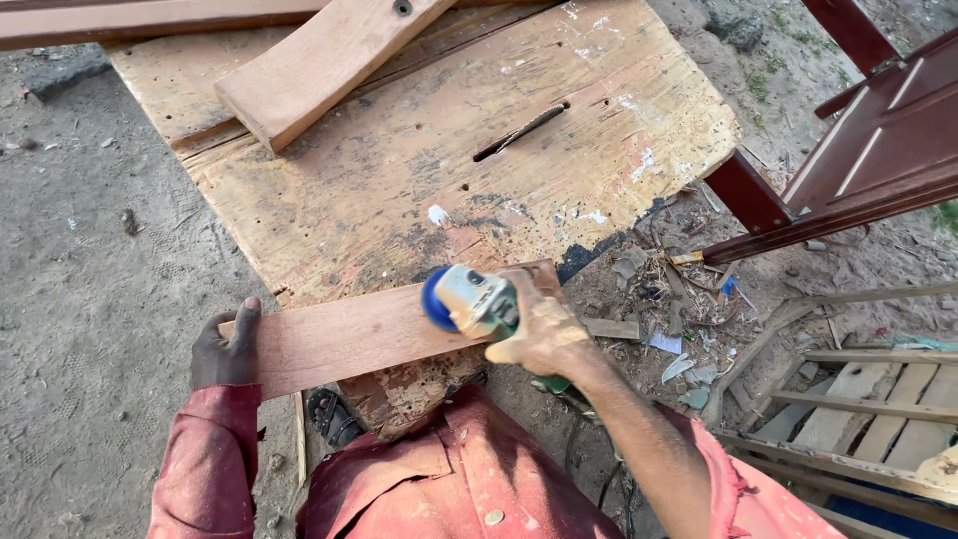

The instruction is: Sanding a wooden furniture component using a handheld power sander on a workbench.

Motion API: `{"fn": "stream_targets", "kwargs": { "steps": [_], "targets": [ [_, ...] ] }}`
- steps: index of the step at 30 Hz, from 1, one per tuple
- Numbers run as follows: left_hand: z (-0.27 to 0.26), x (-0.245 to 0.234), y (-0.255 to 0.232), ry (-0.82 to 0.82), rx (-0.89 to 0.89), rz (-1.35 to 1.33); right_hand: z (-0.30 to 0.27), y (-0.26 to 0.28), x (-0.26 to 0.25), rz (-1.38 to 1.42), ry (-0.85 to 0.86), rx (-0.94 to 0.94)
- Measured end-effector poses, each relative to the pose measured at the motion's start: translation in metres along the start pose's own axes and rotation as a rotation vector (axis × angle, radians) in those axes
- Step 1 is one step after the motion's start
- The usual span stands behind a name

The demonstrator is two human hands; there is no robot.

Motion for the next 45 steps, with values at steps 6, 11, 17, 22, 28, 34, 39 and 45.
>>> {"fn": "stream_targets", "kwargs": {
  "steps": [6, 11, 17, 22, 28, 34, 39, 45],
  "targets": [
    [0.0, 0.0, 0.006, -0.013, 0.002, 0.007, -0.001, 0.009, -0.006, 0.05, -0.096, -0.014],
    [-0.021, -0.009, -0.034, 0.0, -0.079, 0.005, 0.022, -0.071, -0.024, 0.139, -0.025, 0.202],
    [-0.019, -0.007, -0.029, 0.008, -0.041, -0.022, 0.027, -0.107, -0.026, 0.246, -0.12, 0.298],
    [-0.015, -0.006, -0.024, 0.003, -0.005, -0.028, 0.023, -0.075, -0.019, 0.236, -0.139, 0.179],
    [-0.016, -0.007, -0.029, -0.015, -0.008, -0.028, 0.044, -0.115, -0.023, 0.138, -0.085, 0.244],
    [-0.014, -0.008, -0.025, 0.005, -0.028, -0.047, 0.044, -0.116, -0.026, 0.308, -0.178, 0.239],
    [-0.014, -0.007, -0.024, 0.015, 0.029, -0.036, 0.016, -0.115, -0.018, 0.219, -0.156, 0.316],
    [-0.016, -0.006, -0.026, 0.007, 0.005, -0.048, -0.028, -0.11, -0.013, 0.395, -0.129, 0.467]
  ]
}}
Point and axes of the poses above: each hand's wrist, its own z-axis towards the middle knuckle, its own x-axis out of the palm, y = z × x, the point moved 5 cm from there along z, towards the middle knuckle, and after that the axes turned 1 degree about -x, right-handed, at the moved point
